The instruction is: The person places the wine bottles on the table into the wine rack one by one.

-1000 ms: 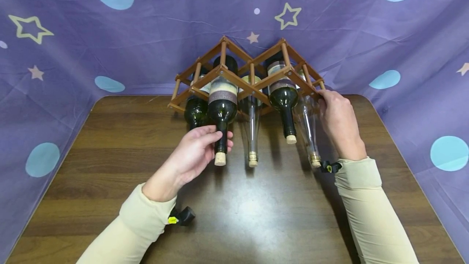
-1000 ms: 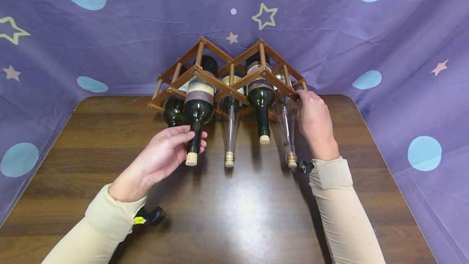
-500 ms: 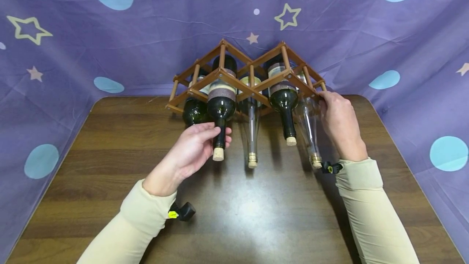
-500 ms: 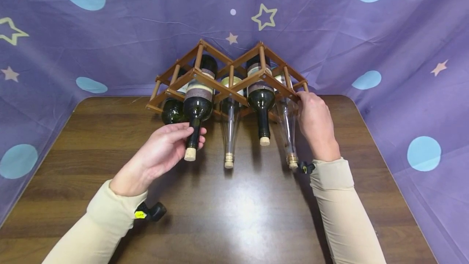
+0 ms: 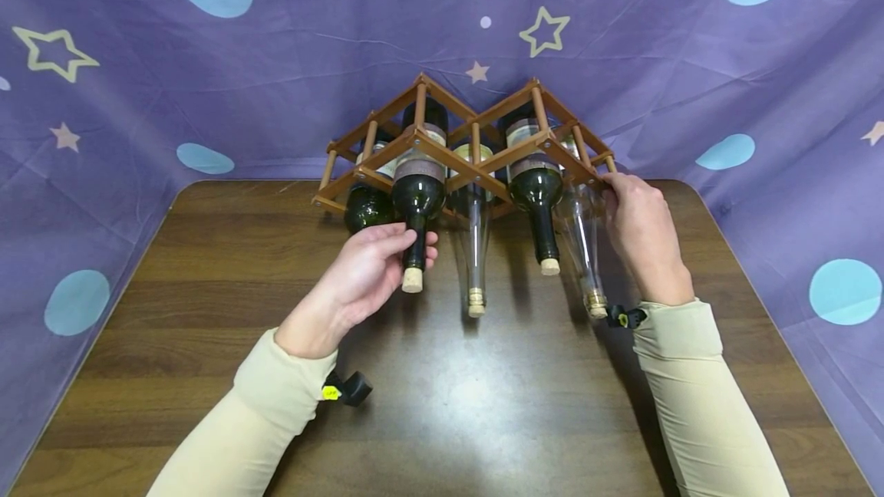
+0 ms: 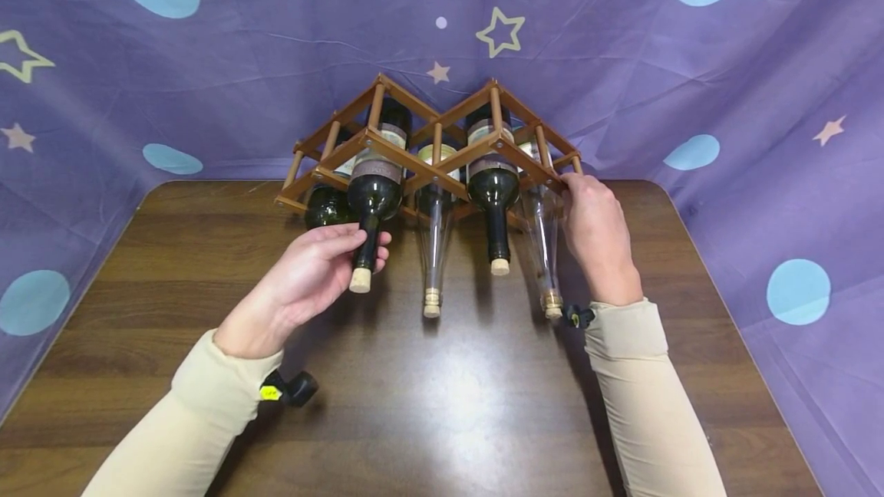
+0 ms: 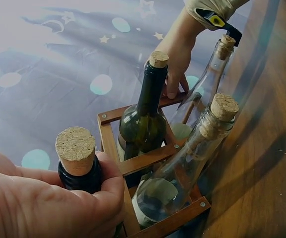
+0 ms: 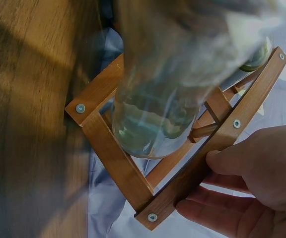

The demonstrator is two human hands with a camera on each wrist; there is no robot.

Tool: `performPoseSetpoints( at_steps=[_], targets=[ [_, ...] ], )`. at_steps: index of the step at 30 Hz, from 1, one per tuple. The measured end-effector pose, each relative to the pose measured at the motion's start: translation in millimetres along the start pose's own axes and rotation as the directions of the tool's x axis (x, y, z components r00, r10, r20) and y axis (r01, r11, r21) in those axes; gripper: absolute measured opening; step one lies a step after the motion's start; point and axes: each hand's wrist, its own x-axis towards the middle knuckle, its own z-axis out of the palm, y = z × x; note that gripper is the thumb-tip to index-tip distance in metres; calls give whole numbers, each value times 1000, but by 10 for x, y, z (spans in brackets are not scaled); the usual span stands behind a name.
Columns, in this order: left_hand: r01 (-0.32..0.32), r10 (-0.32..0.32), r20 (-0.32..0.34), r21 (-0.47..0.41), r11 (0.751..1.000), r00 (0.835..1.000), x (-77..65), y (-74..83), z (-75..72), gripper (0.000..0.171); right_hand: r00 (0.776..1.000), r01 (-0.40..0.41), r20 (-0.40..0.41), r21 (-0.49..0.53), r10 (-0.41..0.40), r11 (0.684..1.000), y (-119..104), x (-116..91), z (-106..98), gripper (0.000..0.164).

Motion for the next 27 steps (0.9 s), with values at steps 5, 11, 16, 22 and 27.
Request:
performPoseSetpoints(
  at_steps=[5, 11, 16, 22, 27],
  targets=[
    [-4, 4, -8, -11, 1000, 1000, 32, 7, 0, 20, 1000, 2, -3, 2, -2, 1000, -3, -5, -5, 25],
    [-5, 4, -17, -20, 1000, 1000, 62, 26, 8, 28, 1000, 7, -12, 3, -7, 1000, -10, -2, -20, 24],
    [-5, 5, -24, -29, 1000, 1000, 75, 35, 19, 27, 1000, 0, -6, -5, 0, 1000, -11, -1, -34, 25],
    [-5, 4, -29, -41, 999, 1000, 106, 32, 17, 22, 1000, -8, -3, -4, 8, 1000, -12, -4, -38, 25],
    [-6, 4, -30, -49, 999, 1000, 113, 29, 18, 22, 1000, -6, -6, 0, 6, 1000, -5, -6, -35, 25]
  ],
)
